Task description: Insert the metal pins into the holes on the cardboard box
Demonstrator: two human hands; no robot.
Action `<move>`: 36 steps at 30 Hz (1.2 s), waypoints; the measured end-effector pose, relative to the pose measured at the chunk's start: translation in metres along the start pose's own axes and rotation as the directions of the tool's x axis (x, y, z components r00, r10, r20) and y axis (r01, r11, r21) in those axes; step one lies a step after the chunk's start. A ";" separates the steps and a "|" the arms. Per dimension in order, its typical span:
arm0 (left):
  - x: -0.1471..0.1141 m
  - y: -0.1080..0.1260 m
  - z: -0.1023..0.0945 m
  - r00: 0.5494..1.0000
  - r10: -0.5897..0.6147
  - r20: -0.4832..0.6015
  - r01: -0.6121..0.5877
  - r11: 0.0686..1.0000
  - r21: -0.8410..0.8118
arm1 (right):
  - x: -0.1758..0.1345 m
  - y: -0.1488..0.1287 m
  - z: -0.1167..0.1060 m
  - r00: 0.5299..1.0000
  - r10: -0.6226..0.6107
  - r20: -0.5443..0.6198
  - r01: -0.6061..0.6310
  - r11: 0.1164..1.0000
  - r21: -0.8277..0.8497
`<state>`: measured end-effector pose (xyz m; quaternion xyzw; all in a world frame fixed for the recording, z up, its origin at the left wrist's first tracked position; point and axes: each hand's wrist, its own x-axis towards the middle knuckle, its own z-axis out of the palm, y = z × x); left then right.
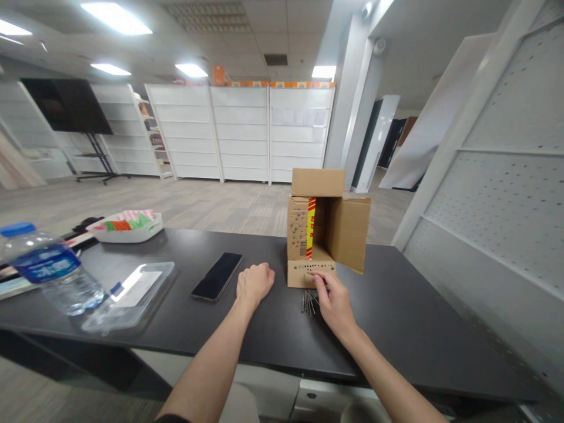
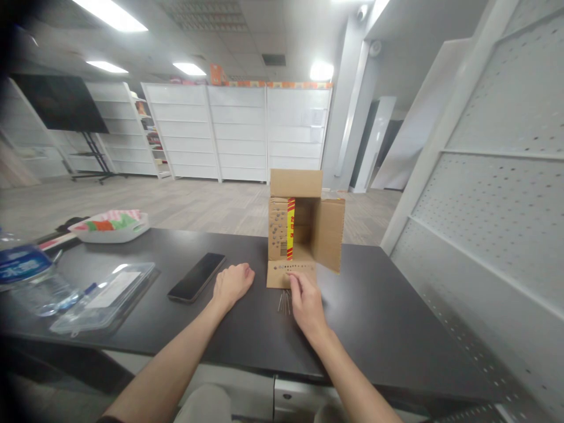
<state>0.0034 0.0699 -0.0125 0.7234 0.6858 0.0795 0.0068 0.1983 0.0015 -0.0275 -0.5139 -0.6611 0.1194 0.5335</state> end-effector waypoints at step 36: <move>-0.001 0.001 -0.002 1.000 -0.009 0.024 0.009 1.000 0.000 | 0.036 0.018 0.020 0.995 -0.091 0.032 0.095 0.983 -0.156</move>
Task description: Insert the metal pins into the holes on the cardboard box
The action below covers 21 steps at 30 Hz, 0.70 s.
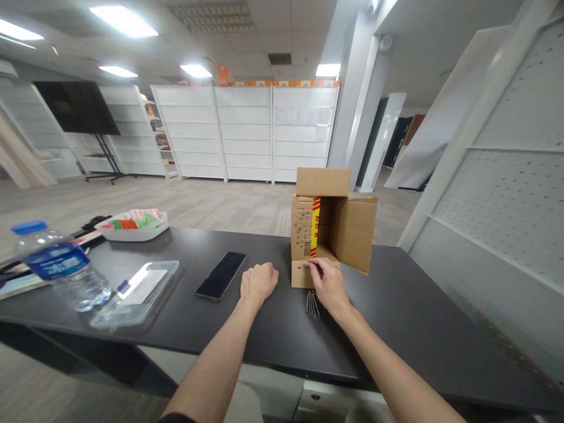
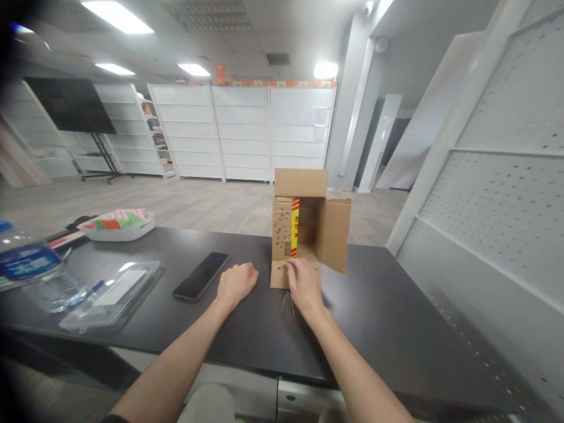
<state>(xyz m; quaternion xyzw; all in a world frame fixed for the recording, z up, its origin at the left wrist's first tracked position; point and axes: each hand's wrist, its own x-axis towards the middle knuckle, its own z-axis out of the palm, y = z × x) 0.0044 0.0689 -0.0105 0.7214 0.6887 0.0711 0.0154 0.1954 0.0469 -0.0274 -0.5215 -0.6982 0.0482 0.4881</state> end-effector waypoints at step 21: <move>-0.001 0.001 -0.002 1.000 -0.005 -0.002 0.005 1.000 0.005 | -0.009 0.004 -0.006 0.995 -0.007 0.103 0.030 0.975 -0.221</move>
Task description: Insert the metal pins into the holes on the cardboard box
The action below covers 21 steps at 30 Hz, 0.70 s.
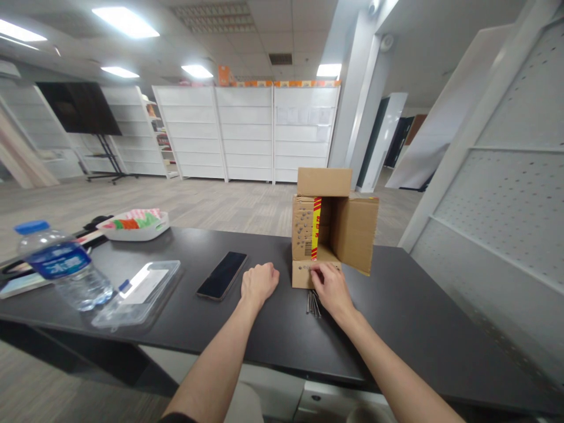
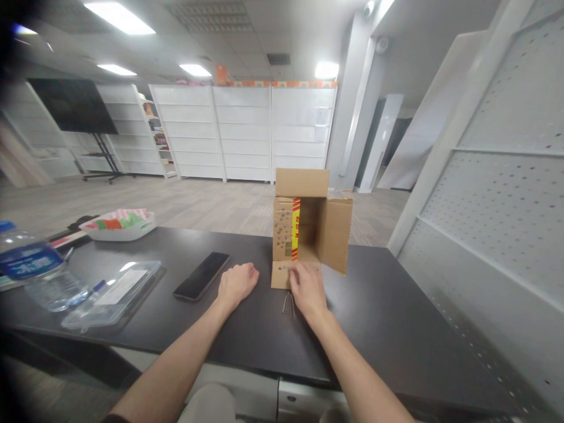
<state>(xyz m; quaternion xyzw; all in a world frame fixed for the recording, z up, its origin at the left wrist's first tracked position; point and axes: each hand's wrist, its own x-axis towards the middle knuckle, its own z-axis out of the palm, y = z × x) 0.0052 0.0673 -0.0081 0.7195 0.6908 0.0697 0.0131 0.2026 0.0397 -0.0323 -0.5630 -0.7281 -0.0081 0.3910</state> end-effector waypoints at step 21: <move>0.001 0.000 0.000 1.000 -0.002 0.008 0.002 1.000 -0.005 | -0.044 -0.004 -0.023 0.987 0.083 0.138 -0.070 0.993 -0.094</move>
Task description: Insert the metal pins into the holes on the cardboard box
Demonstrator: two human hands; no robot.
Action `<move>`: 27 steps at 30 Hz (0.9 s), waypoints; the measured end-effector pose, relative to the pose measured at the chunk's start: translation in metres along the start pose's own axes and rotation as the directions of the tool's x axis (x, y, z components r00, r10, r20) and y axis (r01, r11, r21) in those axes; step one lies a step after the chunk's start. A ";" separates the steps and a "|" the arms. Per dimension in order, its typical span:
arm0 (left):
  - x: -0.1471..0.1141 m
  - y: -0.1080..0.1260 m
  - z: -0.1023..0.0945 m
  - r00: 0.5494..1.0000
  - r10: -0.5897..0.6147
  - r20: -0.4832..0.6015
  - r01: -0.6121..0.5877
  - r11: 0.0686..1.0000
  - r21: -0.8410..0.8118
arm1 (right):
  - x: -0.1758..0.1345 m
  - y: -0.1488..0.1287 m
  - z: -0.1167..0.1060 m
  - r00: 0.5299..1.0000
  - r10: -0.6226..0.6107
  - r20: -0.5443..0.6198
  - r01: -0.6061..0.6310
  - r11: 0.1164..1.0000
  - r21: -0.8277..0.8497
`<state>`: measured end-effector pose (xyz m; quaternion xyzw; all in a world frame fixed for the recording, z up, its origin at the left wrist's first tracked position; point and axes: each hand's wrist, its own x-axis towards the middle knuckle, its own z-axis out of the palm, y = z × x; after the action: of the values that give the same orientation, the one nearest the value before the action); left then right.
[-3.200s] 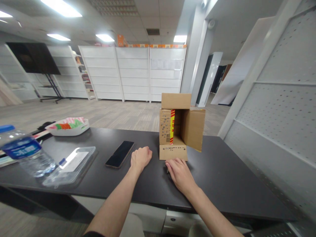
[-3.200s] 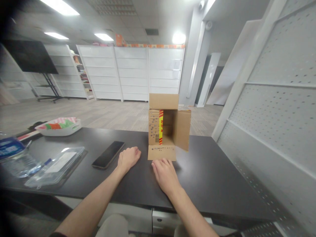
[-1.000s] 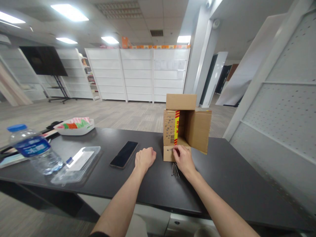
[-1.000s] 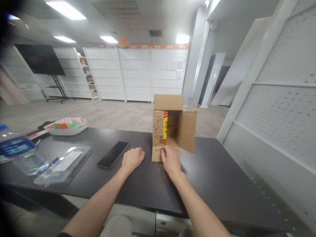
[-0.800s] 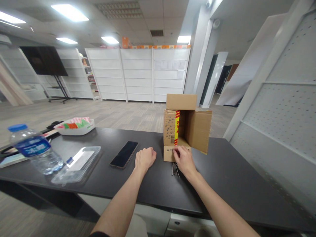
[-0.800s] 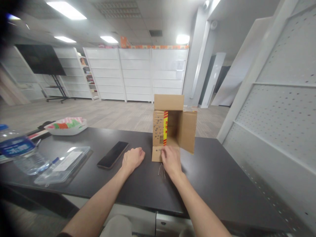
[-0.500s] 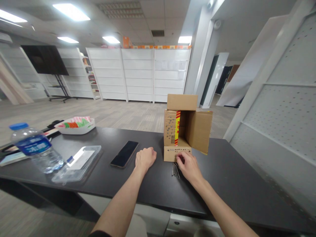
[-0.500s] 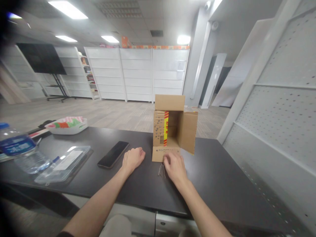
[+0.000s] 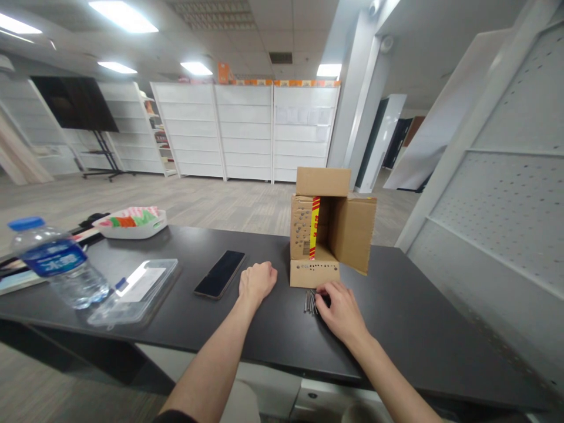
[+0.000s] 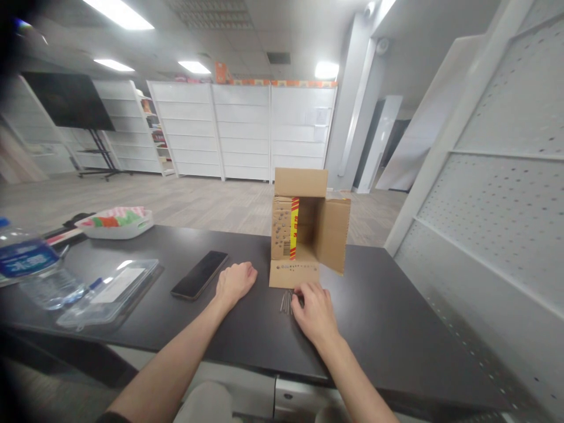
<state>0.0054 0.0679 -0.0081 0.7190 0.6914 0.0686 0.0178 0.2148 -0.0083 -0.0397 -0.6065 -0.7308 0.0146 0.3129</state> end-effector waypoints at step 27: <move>-0.002 0.002 -0.003 1.000 -0.017 0.001 0.017 1.000 0.011 | -0.004 -0.021 -0.016 0.956 -0.264 0.130 0.255 0.964 0.076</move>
<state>0.0068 0.0658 -0.0053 0.7132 0.6979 0.0643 0.0147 0.2044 -0.0231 -0.0205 -0.4935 -0.8233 0.0369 0.2779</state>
